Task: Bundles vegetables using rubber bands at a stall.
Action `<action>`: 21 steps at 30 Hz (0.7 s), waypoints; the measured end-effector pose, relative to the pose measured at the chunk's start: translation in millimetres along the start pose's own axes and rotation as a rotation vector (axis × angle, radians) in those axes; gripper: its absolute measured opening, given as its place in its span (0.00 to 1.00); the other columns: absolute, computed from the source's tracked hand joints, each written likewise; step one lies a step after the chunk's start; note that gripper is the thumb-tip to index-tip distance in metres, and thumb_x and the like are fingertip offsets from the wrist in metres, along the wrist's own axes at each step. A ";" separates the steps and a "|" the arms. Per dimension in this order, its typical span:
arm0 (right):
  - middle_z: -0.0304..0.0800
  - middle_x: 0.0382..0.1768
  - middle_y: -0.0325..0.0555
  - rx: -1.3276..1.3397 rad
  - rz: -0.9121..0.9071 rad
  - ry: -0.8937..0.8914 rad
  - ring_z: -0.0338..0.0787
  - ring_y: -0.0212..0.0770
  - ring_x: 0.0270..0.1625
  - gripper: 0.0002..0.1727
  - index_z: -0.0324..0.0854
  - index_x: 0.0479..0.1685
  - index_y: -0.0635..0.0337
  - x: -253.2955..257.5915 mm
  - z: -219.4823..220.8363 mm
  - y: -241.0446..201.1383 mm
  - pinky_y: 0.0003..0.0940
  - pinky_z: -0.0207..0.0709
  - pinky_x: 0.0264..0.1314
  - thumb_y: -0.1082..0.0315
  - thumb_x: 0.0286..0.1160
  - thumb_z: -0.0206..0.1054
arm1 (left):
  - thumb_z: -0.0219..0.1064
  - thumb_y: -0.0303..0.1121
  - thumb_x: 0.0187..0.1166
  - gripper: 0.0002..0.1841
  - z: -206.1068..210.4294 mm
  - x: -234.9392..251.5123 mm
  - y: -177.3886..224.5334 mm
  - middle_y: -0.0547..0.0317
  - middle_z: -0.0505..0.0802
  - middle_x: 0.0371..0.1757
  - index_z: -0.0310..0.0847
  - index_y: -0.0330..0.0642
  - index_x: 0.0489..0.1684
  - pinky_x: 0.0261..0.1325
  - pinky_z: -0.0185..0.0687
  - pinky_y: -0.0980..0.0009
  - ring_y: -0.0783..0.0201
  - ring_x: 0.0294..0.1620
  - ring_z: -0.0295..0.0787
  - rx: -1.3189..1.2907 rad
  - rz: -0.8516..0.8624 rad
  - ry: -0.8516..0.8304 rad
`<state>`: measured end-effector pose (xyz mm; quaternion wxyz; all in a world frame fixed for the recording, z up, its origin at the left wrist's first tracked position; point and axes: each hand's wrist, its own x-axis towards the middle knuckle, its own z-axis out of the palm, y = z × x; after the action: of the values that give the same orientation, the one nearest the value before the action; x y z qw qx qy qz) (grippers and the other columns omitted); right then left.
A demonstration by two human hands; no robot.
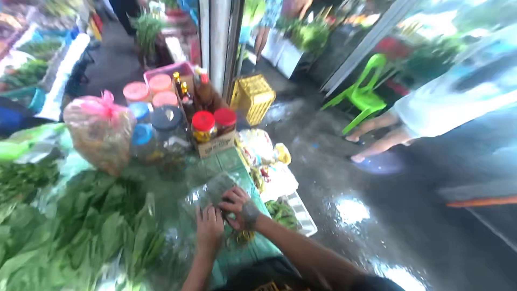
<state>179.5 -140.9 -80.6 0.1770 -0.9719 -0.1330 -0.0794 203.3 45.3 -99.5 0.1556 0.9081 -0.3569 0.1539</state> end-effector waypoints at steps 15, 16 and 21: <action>0.95 0.51 0.35 0.068 0.208 -0.002 0.88 0.45 0.60 0.16 0.95 0.46 0.40 12.5 1.3 -22.9 0.51 0.79 0.68 0.56 0.56 0.74 | 0.59 0.32 0.84 0.16 -21.5 27.0 1.1 0.36 0.90 0.56 0.86 0.29 0.56 0.72 0.77 0.47 0.38 0.65 0.85 -0.078 -0.138 -0.348; 0.96 0.48 0.34 0.050 0.175 0.047 0.89 0.44 0.58 0.14 0.95 0.43 0.40 11.9 4.6 -21.8 0.50 0.79 0.67 0.55 0.58 0.73 | 0.59 0.31 0.83 0.15 -21.2 27.2 -1.0 0.36 0.90 0.56 0.86 0.29 0.55 0.71 0.78 0.47 0.38 0.64 0.85 -0.081 -0.136 -0.331; 0.96 0.44 0.44 -0.022 0.155 0.133 0.92 0.52 0.55 0.09 0.93 0.40 0.52 22.5 6.6 -26.1 0.55 0.81 0.65 0.62 0.70 0.68 | 0.58 0.28 0.84 0.16 -43.4 39.9 -7.6 0.30 0.87 0.61 0.83 0.26 0.60 0.70 0.80 0.44 0.33 0.69 0.82 -0.169 -0.133 -0.374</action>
<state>194.1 -109.7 -73.7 0.1803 -0.9738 -0.0446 -0.1315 229.1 43.7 -46.0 0.1722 0.9261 -0.3305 -0.0583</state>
